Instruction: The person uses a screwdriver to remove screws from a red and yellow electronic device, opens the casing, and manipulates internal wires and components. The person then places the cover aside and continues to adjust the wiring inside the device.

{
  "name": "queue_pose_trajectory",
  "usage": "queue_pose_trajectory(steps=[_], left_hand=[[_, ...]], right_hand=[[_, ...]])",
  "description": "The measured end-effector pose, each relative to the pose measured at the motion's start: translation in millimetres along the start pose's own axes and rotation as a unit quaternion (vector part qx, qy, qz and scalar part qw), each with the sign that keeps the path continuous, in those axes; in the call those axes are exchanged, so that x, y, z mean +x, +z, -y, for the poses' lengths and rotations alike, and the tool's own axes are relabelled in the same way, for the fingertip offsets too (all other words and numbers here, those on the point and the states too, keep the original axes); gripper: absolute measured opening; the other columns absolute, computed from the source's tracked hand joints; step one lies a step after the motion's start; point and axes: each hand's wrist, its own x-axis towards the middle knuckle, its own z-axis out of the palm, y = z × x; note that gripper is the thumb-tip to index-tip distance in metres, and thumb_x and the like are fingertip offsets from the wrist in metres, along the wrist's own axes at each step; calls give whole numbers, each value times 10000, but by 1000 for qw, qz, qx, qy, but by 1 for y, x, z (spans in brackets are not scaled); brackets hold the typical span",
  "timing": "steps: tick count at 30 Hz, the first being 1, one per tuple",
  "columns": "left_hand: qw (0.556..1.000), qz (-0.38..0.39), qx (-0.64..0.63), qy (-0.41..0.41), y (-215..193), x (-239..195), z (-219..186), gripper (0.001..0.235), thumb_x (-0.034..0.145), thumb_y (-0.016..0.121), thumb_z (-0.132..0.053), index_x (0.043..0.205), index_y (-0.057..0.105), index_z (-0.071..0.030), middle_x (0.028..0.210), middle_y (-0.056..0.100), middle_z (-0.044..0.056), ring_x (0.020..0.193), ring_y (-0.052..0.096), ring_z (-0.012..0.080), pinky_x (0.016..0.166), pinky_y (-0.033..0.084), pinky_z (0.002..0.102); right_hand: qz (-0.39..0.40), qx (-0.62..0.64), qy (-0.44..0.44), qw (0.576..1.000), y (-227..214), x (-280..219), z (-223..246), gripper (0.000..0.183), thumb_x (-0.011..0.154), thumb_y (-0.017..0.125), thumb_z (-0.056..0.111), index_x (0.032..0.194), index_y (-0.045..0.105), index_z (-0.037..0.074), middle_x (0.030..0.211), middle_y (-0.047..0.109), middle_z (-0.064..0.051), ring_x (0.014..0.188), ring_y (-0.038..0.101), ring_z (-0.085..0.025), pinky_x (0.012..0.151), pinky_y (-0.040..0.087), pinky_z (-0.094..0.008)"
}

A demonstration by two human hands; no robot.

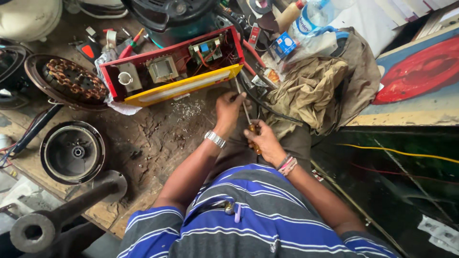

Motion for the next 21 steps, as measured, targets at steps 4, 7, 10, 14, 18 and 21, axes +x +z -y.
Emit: queue_pose_trajectory(steps=[4,7,10,14,18,21], left_hand=[[998,34,-49,-35,-2,4,1,210,969,677,-148,1041,637,44,898,737,201,760,765,286,655,639,370],[992,57,-100,-44,-3,3,3,207,952,642,-170,1058,622,7,929,757,185,801,791,276,694,662,387],[992,30,-117,-36,3,13,2,211,922,651,-144,1091,594,-32,961,763,155,813,787,251,692,649,391],[998,-45,17,-29,2,22,6,293,943,751,-110,1178,638,23,948,724,161,757,709,248,615,524,372],[998,-4,-61,-15,-4,28,8,291,952,726,-73,1185,648,84,957,732,185,769,745,277,667,634,411],[989,28,-144,-19,-8,29,9,277,903,657,-107,1161,620,-12,962,768,170,815,792,259,722,665,400]], right_hand=[[68,157,133,976,-20,-13,16,418,923,616,284,1262,564,45,912,711,-115,768,696,-198,704,585,-320],[101,187,187,959,-37,-18,9,420,922,597,311,1227,578,23,917,717,-136,779,713,-224,713,601,-347],[96,103,73,987,-39,-8,-10,325,974,678,173,1236,584,6,936,668,-81,794,669,-196,708,579,-346],[13,-11,-40,999,-30,2,-26,326,963,768,75,1203,562,-4,960,633,-61,782,608,-196,655,522,-361],[62,153,118,979,-39,-7,-10,332,906,626,254,1210,590,124,855,682,-82,720,680,-207,647,593,-354],[87,229,158,957,-45,-14,-4,444,928,586,381,1215,630,46,844,693,-118,713,683,-227,663,592,-355]])
